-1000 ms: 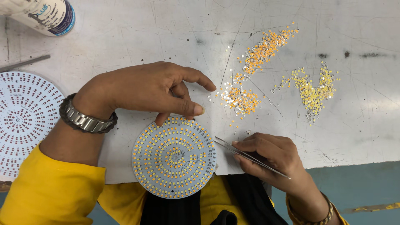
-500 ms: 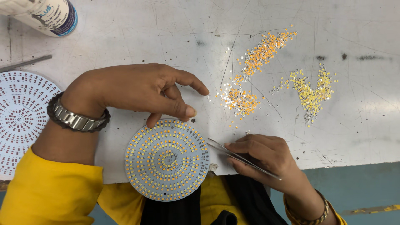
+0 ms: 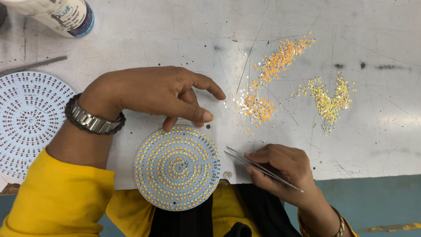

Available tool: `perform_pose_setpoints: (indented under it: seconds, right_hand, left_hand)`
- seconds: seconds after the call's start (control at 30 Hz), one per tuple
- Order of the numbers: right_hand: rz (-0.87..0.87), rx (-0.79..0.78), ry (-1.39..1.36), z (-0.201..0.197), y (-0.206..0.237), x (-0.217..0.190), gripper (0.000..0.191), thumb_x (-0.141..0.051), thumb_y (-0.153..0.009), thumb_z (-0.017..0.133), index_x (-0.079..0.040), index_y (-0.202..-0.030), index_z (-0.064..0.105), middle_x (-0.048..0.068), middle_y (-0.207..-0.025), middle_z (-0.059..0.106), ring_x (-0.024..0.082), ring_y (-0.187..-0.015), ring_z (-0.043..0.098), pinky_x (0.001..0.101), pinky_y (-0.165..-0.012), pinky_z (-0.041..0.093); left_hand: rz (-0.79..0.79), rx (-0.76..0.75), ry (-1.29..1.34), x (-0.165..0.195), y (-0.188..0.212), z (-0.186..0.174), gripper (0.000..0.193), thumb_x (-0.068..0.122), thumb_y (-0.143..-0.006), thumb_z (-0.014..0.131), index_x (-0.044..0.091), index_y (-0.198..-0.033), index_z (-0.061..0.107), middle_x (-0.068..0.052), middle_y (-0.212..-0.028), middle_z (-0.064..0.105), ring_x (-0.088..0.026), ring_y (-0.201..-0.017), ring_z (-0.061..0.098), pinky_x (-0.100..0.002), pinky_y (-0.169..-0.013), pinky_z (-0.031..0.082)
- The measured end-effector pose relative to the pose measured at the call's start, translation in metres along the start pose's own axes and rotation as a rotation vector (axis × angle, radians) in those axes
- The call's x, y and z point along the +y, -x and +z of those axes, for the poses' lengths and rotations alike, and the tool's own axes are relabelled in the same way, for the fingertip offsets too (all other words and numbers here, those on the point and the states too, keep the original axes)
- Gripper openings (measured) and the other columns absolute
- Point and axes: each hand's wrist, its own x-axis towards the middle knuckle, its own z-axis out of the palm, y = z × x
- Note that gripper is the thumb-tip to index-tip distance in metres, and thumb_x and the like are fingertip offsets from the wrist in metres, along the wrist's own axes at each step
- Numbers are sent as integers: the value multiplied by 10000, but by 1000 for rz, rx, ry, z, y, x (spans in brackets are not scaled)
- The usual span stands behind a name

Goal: The person uses tweezers to pick up small yellow LED chips from a pile on the table and places them one by one into designated spots on a circular LED board. The person continues this repetitive placement process for the duration of the clip.

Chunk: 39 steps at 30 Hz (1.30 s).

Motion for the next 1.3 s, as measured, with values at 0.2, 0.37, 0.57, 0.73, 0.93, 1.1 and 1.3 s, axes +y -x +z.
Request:
perform_pose_setpoints:
  seconds: [0.2, 0.37, 0.57, 0.73, 0.93, 1.1, 1.3]
  right_hand:
    - [345, 324, 40, -7, 24, -2, 141, -34, -785, 774, 21, -912, 748, 55, -632, 692, 70, -481, 585, 238, -447, 420]
    - [313, 366, 77, -4, 31, 1, 140, -53, -793, 794, 8, -910, 748, 46, -685, 716, 58, -533, 595, 214, -497, 446]
    - [191, 323, 110, -1, 26, 2, 178, -73, -789, 810, 4, -934, 743, 64, -797, 749, 88, -600, 672, 215, -542, 493]
    - [161, 315, 92, -3, 24, 2, 176, -67, -799, 808, 14, -936, 733, 74, -822, 753, 91, -621, 688, 211, -551, 507]
    - [222, 345, 90, -3, 26, 3, 169, -57, -795, 808, 22, -923, 731, 79, -815, 764, 90, -602, 688, 210, -539, 505]
    - [136, 303, 104, -2, 25, 4, 184, -60, -808, 811, 26, -936, 710, 98, -856, 758, 92, -676, 712, 208, -577, 532]
    - [226, 356, 74, -1, 24, 3, 190, -44, -795, 803, 35, -950, 727, 93, -837, 768, 87, -628, 707, 204, -553, 529]
  left_hand:
    - [-76, 78, 49, 10, 9, -5, 682, 398, -791, 731, 195, -1428, 595, -104, -829, 838, -148, -416, 648, -287, -491, 547]
    - [-157, 37, 76, 12, 3, 0, 678, 371, -801, 734, 204, -1442, 587, -102, -840, 843, -153, -415, 625, -302, -457, 501]
    - [-103, -1, 144, 5, 0, -2, 690, 363, -795, 729, 167, -1438, 572, -106, -857, 841, -131, -402, 629, -275, -446, 538]
    - [-168, -2, 159, 4, -3, -2, 706, 372, -775, 736, 187, -1438, 580, -112, -875, 838, -136, -399, 624, -285, -428, 533]
    - [-219, 8, 115, 9, -3, -3, 710, 402, -766, 738, 222, -1435, 582, -83, -856, 851, -138, -392, 628, -283, -459, 536]
    - [-257, 5, 39, 9, -3, -3, 700, 415, -803, 744, 247, -1467, 597, -89, -820, 817, -142, -420, 643, -292, -504, 496]
    - [-204, -6, 91, 8, -4, -4, 699, 423, -784, 727, 236, -1442, 588, -46, -828, 849, -123, -395, 641, -267, -490, 531]
